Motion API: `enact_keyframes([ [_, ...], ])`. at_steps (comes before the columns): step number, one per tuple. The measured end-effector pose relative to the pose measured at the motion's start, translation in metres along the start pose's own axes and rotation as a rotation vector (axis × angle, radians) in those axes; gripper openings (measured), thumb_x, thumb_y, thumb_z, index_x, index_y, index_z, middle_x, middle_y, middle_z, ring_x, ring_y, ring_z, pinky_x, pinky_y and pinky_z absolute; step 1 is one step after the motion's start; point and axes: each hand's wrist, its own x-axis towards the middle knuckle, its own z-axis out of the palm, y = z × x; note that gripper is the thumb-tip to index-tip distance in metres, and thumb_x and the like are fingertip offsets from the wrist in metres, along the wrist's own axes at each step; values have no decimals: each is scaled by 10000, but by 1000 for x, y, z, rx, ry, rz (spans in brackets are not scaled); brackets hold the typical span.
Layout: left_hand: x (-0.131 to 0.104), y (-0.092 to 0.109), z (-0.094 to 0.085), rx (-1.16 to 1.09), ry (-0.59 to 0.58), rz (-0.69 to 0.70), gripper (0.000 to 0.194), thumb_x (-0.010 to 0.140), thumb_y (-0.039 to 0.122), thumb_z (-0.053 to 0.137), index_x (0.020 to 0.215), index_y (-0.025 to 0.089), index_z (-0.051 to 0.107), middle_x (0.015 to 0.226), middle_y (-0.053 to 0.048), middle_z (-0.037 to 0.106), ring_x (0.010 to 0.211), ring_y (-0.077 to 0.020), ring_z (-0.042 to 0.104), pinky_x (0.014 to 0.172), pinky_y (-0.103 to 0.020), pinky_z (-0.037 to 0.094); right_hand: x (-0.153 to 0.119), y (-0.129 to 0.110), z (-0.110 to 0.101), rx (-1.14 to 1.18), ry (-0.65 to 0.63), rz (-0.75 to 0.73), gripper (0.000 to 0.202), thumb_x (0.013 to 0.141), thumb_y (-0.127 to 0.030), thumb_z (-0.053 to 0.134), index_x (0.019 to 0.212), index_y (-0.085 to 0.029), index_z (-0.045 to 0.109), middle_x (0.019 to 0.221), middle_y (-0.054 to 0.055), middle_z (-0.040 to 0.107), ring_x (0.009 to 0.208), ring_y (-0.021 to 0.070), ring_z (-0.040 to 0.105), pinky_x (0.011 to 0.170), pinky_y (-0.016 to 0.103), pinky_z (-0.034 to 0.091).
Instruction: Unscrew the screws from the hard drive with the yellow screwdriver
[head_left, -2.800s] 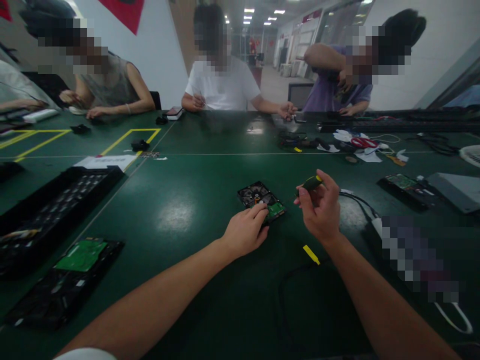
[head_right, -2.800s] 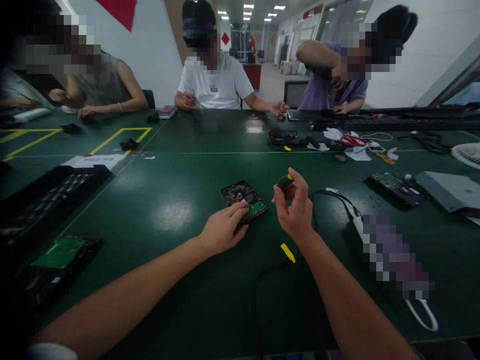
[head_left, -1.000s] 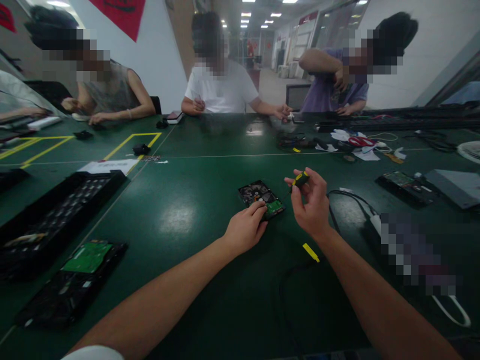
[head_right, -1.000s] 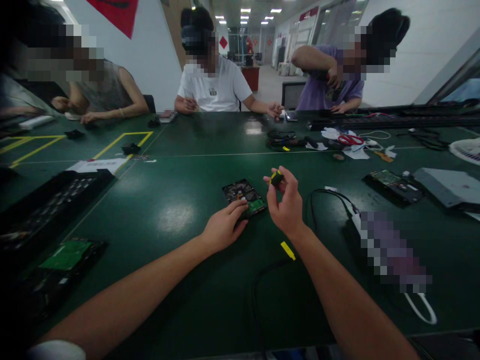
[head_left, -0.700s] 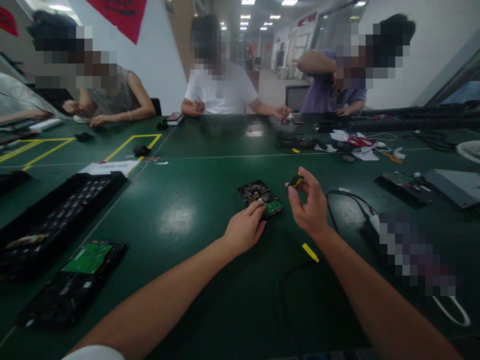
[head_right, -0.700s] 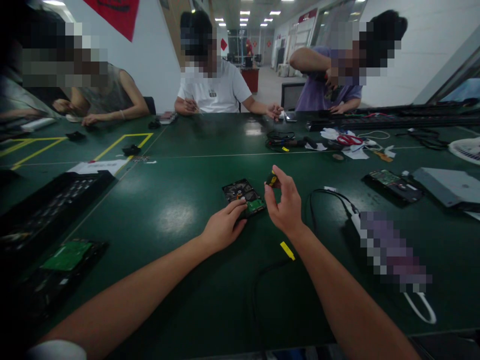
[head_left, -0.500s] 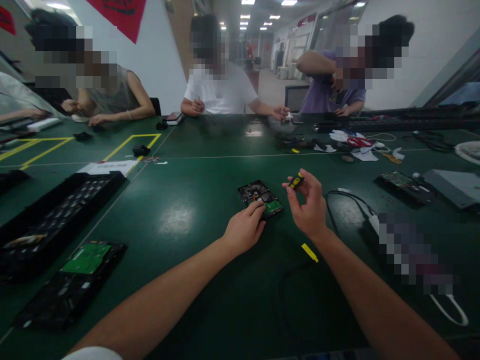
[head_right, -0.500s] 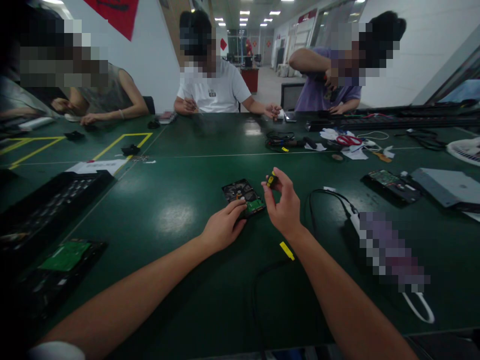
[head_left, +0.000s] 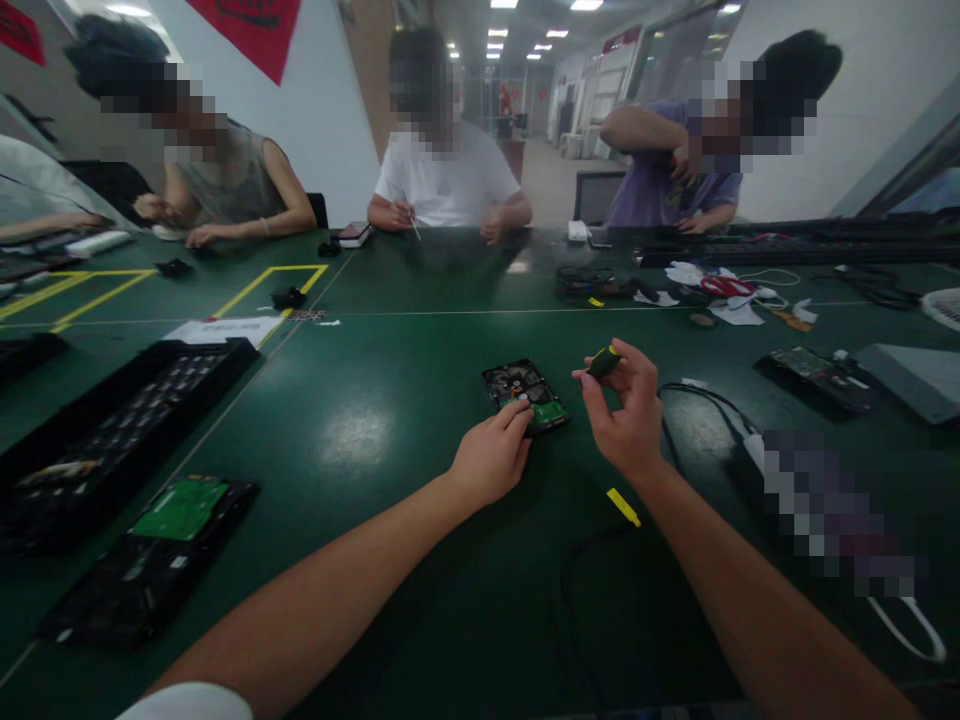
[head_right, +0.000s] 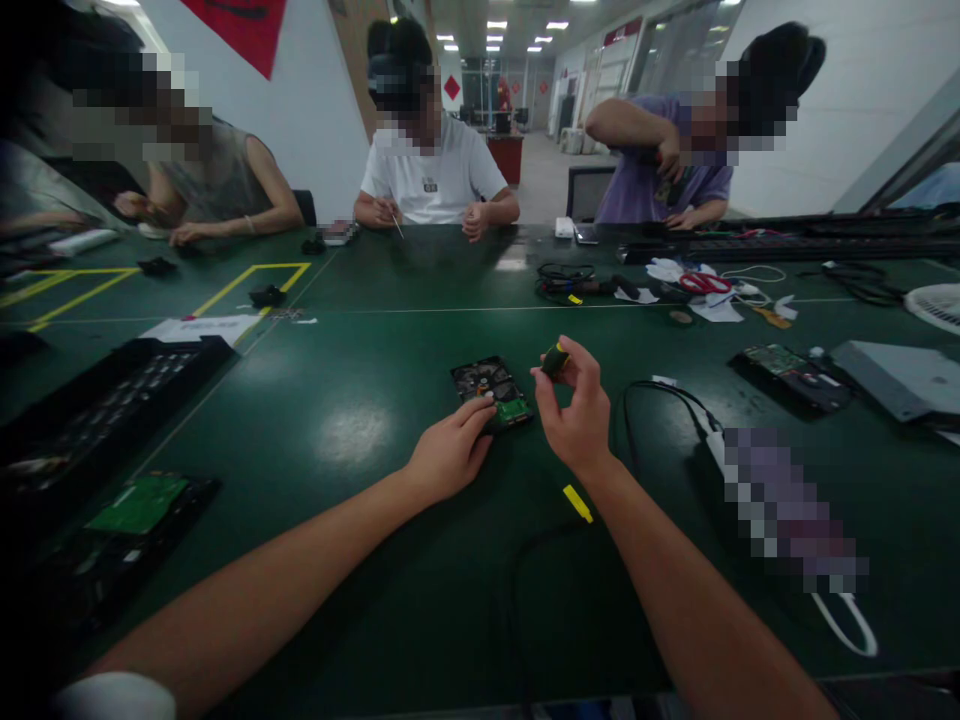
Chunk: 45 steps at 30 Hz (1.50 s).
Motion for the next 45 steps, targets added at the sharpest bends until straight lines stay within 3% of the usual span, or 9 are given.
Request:
enact_keyframes([
  [14,-1,-1,-1,10,21,22,446,1015,234,506,1455,165,500,1577,-137,524,1321,-307,643,1051,-463,610,2,-13,-1,247,-93,66,512,984,-190,684,1426,-344,479,1409,63,671,1166,260,748,1059,523,606],
  [30,0,1,-3,0,15,11,440,1005,227,517,1443,185,505,1574,-130,526,1319,-305,647,1052,-465,610,5,-14,-1,253,-51,66,456,957,-194,729,1354,-306,535,1267,65,739,1119,257,766,1025,529,629],
  [45,-1,1,-4,0,9,4,441,1012,236,510,1449,185,501,1580,-131,522,1333,-308,638,1059,-471,607,5,-10,-2,228,-39,75,473,955,-246,742,1369,-314,524,1262,63,737,1091,257,775,995,519,645],
])
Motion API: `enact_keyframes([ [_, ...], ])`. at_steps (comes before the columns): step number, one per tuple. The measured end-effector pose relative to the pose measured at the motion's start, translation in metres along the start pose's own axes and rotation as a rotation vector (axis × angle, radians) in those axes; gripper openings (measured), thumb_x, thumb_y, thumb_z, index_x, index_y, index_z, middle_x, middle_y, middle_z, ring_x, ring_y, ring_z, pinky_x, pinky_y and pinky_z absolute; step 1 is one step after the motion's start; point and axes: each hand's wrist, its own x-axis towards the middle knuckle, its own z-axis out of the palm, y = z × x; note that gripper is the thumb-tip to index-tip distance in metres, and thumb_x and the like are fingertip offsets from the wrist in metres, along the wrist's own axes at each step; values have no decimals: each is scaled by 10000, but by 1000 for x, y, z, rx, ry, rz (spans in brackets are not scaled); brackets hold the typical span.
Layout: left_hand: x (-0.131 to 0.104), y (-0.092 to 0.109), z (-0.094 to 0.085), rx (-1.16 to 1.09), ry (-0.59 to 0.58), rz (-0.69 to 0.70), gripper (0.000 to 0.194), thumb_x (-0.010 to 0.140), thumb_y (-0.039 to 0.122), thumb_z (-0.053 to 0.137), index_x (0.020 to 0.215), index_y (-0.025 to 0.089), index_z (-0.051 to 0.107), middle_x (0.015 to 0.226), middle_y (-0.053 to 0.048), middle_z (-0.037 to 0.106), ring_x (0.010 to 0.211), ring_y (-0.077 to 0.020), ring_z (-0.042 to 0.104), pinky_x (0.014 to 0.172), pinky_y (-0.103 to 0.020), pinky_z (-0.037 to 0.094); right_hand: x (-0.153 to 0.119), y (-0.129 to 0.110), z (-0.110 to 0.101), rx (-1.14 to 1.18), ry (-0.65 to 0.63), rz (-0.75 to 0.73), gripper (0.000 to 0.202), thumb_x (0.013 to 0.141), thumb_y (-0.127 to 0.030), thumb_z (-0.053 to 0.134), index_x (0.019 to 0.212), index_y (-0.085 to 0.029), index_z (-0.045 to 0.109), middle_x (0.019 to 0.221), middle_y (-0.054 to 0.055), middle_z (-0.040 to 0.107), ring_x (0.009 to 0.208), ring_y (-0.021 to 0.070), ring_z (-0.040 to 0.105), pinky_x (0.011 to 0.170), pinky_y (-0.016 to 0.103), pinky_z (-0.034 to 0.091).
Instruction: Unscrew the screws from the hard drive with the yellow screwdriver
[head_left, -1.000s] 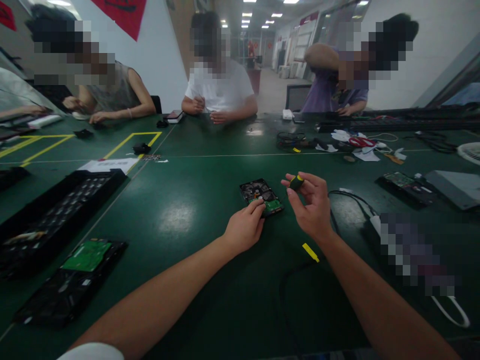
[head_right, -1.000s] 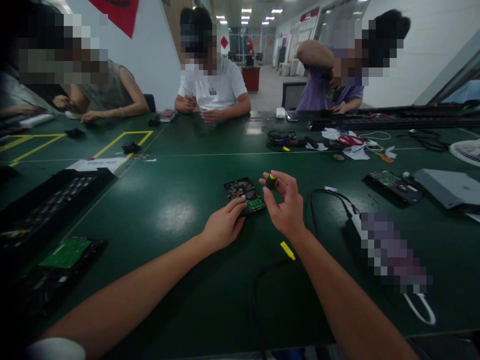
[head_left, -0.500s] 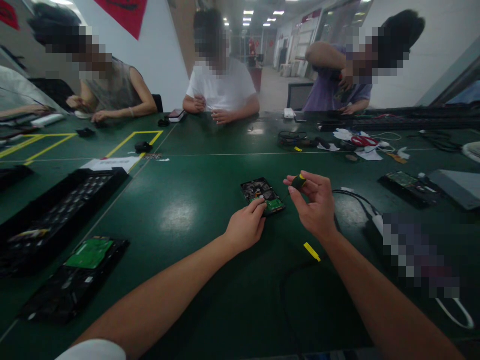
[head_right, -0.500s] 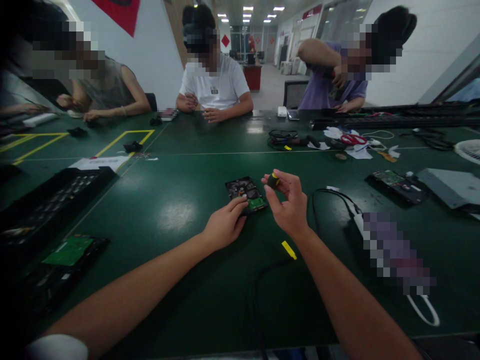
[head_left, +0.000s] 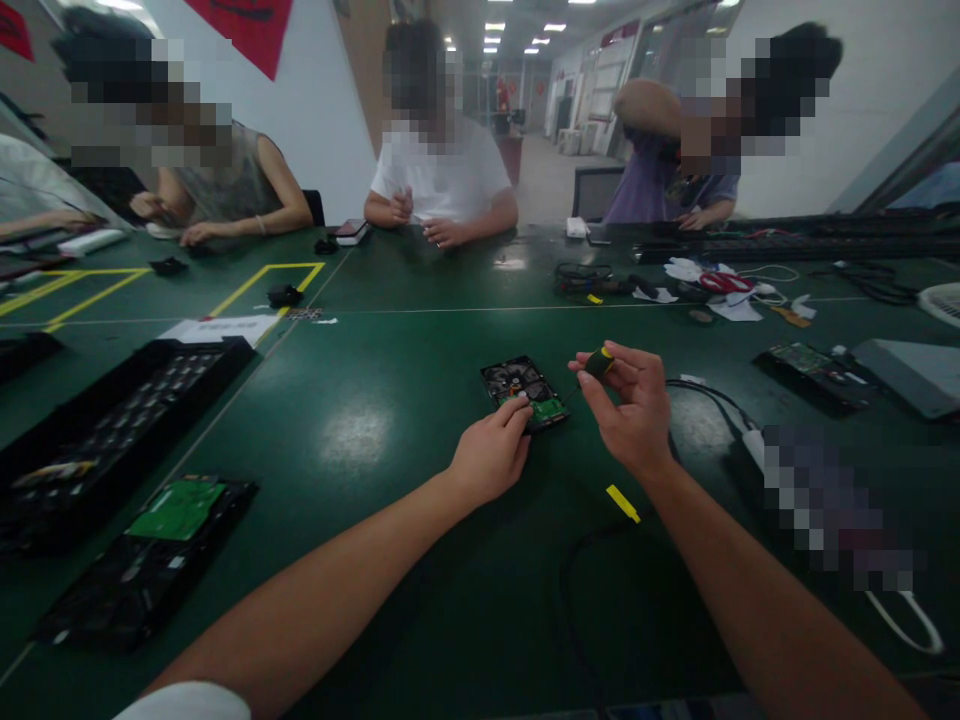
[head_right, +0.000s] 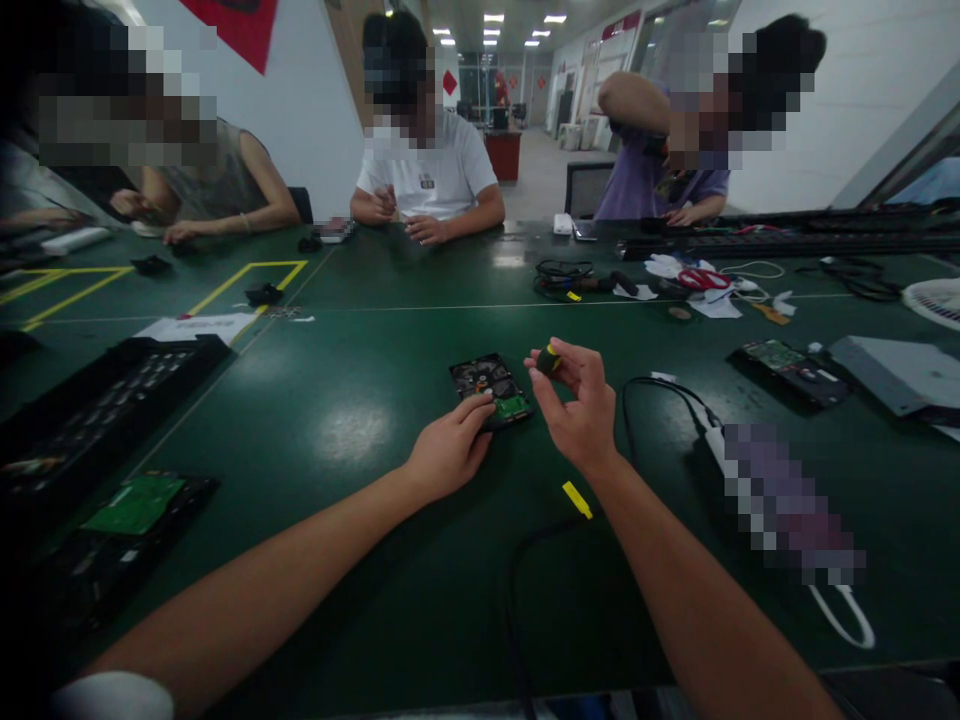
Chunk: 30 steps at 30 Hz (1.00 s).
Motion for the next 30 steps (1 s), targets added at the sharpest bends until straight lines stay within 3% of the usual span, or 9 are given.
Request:
enact_keyframes([
  [9,1,-1,1,-1,2,2,446,1007,237,514,1450,182,507,1586,-124,518,1334,-307,635,1059,-463,607,1,16,-6,-166,-1,-40,664,962,-255,715,1551,-328,417,1276,76,733,1028,254,781,939,487,663],
  [18,1,0,1,-1,-9,-2,458,990,225,536,1446,201,505,1584,-120,522,1321,-304,645,1046,-468,614,-1,28,-7,-278,60,-76,732,913,-351,789,1549,-332,425,1217,77,694,903,256,752,809,476,684],
  [30,1,-1,1,-3,-2,1,457,1004,239,515,1458,186,499,1584,-127,519,1346,-308,628,1056,-469,609,-2,21,-5,-196,-14,-65,761,948,-256,726,1597,-349,340,1361,101,685,1050,266,764,906,494,670],
])
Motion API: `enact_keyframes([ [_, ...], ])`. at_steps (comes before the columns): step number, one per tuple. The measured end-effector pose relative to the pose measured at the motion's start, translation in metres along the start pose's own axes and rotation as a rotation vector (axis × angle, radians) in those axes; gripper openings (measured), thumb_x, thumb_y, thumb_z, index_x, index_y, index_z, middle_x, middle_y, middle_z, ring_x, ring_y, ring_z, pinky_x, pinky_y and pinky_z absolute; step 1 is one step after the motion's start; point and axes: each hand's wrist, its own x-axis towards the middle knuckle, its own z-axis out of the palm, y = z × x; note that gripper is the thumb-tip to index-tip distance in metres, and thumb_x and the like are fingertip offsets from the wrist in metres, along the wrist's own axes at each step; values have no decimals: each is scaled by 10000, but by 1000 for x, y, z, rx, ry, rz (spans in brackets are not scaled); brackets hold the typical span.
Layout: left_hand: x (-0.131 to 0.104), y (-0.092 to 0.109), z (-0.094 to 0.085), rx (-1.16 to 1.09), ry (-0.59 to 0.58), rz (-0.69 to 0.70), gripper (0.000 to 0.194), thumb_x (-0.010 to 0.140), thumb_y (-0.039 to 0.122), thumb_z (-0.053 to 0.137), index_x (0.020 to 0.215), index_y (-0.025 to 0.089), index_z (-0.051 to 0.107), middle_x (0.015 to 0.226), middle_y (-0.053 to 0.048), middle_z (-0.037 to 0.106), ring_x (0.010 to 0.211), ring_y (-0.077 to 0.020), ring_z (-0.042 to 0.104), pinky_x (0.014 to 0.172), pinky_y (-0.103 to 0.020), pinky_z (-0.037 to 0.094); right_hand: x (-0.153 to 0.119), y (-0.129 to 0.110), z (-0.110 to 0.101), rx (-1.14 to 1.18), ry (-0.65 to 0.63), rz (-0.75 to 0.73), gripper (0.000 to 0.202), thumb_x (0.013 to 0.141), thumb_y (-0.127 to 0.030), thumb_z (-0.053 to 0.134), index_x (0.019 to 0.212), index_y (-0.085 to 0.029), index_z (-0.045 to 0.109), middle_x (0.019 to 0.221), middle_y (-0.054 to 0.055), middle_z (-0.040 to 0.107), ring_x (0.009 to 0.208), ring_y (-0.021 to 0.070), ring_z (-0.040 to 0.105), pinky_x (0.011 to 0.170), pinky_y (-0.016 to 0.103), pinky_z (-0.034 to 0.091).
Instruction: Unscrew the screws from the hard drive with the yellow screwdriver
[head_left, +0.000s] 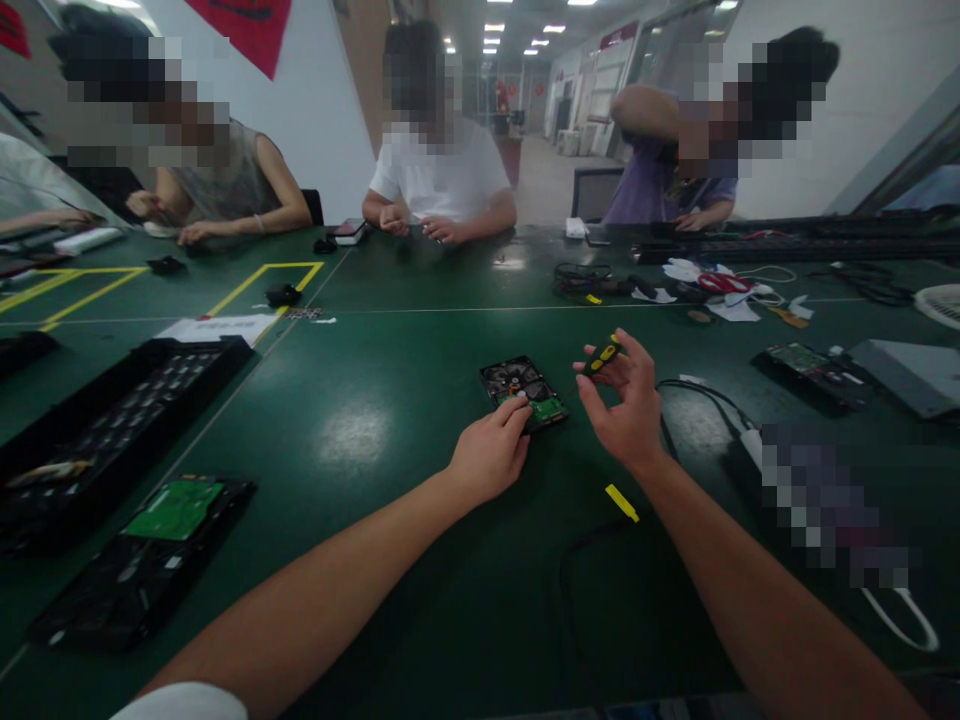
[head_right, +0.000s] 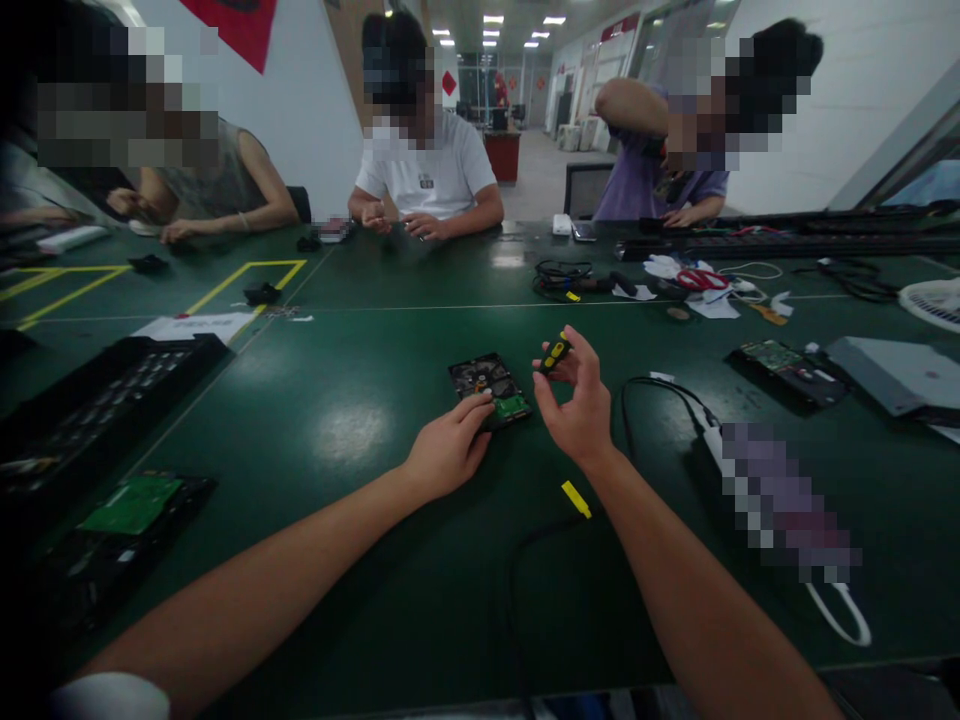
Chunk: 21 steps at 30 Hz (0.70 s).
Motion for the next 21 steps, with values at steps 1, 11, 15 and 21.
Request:
enact_keyframes([
  [1,0,0,0,1,-1,-1,454,1005,239,514,1457,189,500,1584,-127,519,1346,-308,627,1055,-470,609,0,0,1,6,0,3,755,955,-258,719,1597,-349,333,1371,103,680,1053,263,765,916,496,667],
  [11,0,0,-1,0,-6,-2,457,1002,237,531,1455,186,501,1584,-123,519,1339,-310,630,1056,-469,608,-2,7,2,-157,112,-18,797,880,-348,825,1561,-327,411,1300,104,648,831,232,727,752,460,677],
  [15,0,1,1,8,6,0,449,1007,234,525,1452,177,506,1584,-115,522,1330,-299,637,1060,-452,607,-2,2,2,-149,83,-49,733,928,-305,770,1567,-320,412,1329,110,648,879,237,743,814,466,676],
  [21,0,0,0,21,0,-2,451,1014,248,505,1459,173,504,1597,-108,510,1311,-305,649,1041,-456,617,1,-4,0,-66,94,-80,582,996,-232,670,1527,-326,449,1460,116,598,1158,271,737,956,481,656],
])
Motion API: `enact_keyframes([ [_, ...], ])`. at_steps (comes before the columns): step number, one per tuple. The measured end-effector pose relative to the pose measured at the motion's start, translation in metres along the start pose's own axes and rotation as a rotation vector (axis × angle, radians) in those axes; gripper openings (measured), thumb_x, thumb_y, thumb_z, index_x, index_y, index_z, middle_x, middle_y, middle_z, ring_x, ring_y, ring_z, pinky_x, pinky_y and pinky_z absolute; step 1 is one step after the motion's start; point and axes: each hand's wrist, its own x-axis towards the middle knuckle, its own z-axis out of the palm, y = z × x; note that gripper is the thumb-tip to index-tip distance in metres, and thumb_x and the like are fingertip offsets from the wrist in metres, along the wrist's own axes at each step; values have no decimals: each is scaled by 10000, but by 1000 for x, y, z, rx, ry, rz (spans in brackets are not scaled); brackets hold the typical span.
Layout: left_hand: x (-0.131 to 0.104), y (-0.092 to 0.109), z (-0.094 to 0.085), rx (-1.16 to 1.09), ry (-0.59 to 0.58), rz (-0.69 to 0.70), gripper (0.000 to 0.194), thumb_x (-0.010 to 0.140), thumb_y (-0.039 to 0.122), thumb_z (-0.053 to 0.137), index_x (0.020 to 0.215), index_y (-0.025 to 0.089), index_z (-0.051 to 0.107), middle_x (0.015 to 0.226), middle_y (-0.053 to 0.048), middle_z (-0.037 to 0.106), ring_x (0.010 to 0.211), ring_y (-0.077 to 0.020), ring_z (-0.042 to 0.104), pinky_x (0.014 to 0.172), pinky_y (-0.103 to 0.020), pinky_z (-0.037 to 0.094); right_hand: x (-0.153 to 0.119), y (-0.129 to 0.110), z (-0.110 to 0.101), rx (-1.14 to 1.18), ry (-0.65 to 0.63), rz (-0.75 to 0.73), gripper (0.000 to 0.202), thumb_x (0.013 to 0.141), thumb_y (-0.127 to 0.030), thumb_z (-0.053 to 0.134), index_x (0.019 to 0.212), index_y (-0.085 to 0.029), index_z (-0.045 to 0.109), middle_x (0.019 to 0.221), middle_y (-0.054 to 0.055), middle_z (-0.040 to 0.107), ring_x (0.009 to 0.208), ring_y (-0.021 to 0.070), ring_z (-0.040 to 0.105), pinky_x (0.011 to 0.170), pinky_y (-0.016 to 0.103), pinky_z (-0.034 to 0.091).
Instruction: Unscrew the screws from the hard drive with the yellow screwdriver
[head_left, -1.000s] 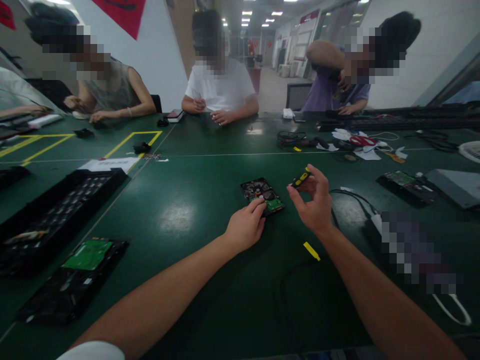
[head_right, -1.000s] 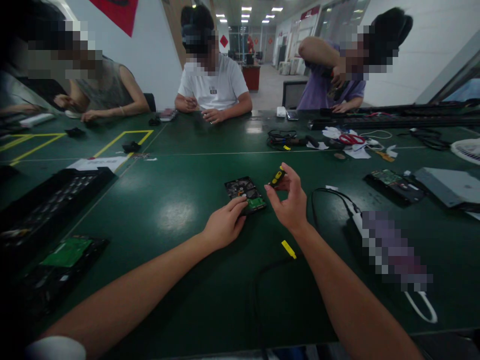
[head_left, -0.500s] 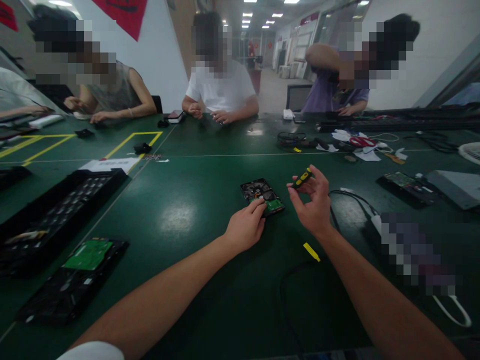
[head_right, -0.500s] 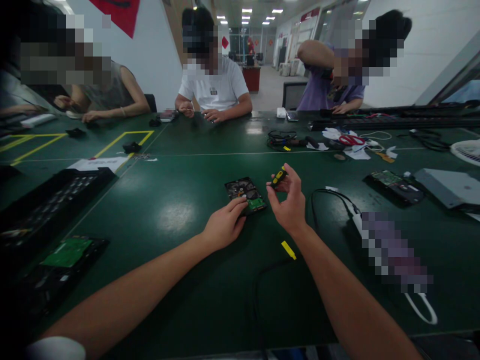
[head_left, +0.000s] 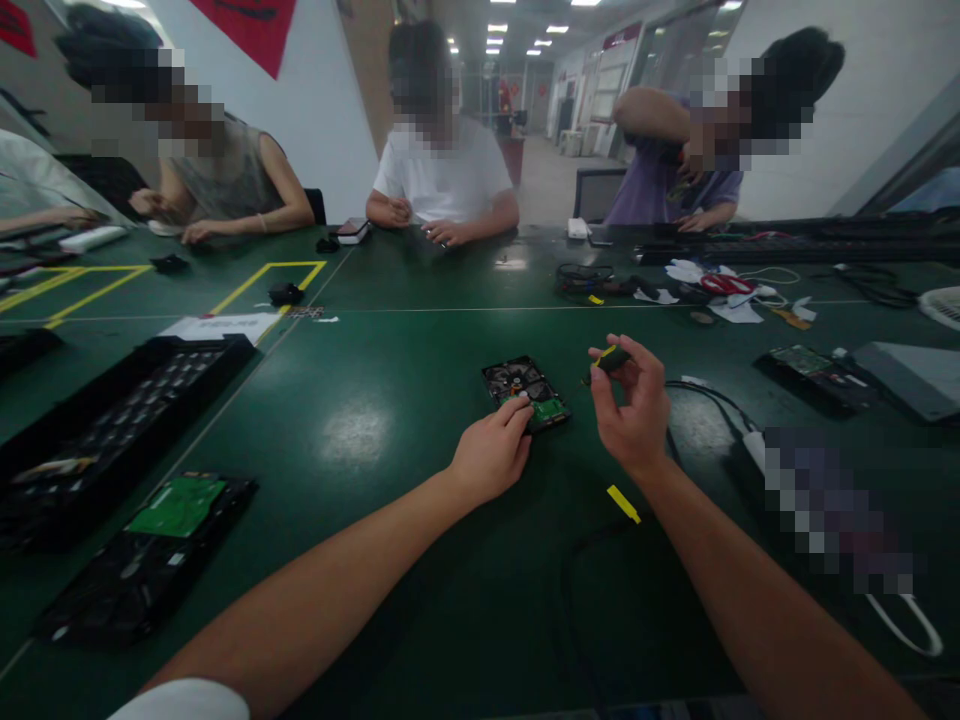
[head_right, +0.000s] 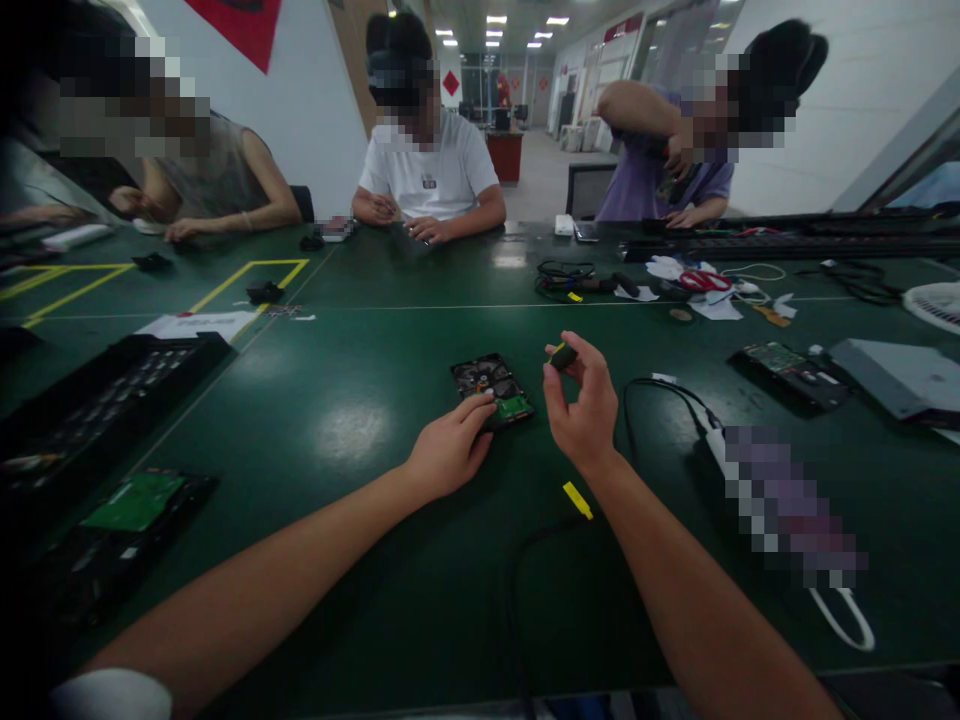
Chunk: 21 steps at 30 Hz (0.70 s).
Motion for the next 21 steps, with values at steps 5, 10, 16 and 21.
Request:
enact_keyframes([
  [5,-1,0,-1,-18,3,6,454,1011,239,514,1460,173,501,1596,-115,511,1325,-301,640,1056,-459,610,-1,1,-1,7,44,27,562,979,-240,708,1484,-317,472,1427,106,631,1125,261,750,965,486,655],
  [10,-1,0,-1,-24,7,2,452,1005,230,527,1452,169,506,1587,-124,518,1324,-301,640,1043,-465,616,-2,4,-2,-22,52,9,599,948,-251,758,1477,-329,489,1332,86,656,1068,261,745,920,498,666],
  [16,-1,-1,0,-5,3,6,465,1006,242,527,1465,173,503,1592,-118,513,1325,-302,640,1043,-455,616,5,-2,-6,-120,-24,-73,602,965,-249,707,1525,-330,502,1381,119,596,1147,307,697,892,507,669],
  [21,-1,0,1,-5,-1,-8,459,1008,243,522,1460,165,508,1597,-111,510,1321,-305,641,1052,-466,613,2,0,-1,6,-91,4,628,1025,-237,607,1600,-327,370,1452,126,582,1112,271,729,982,520,636],
])
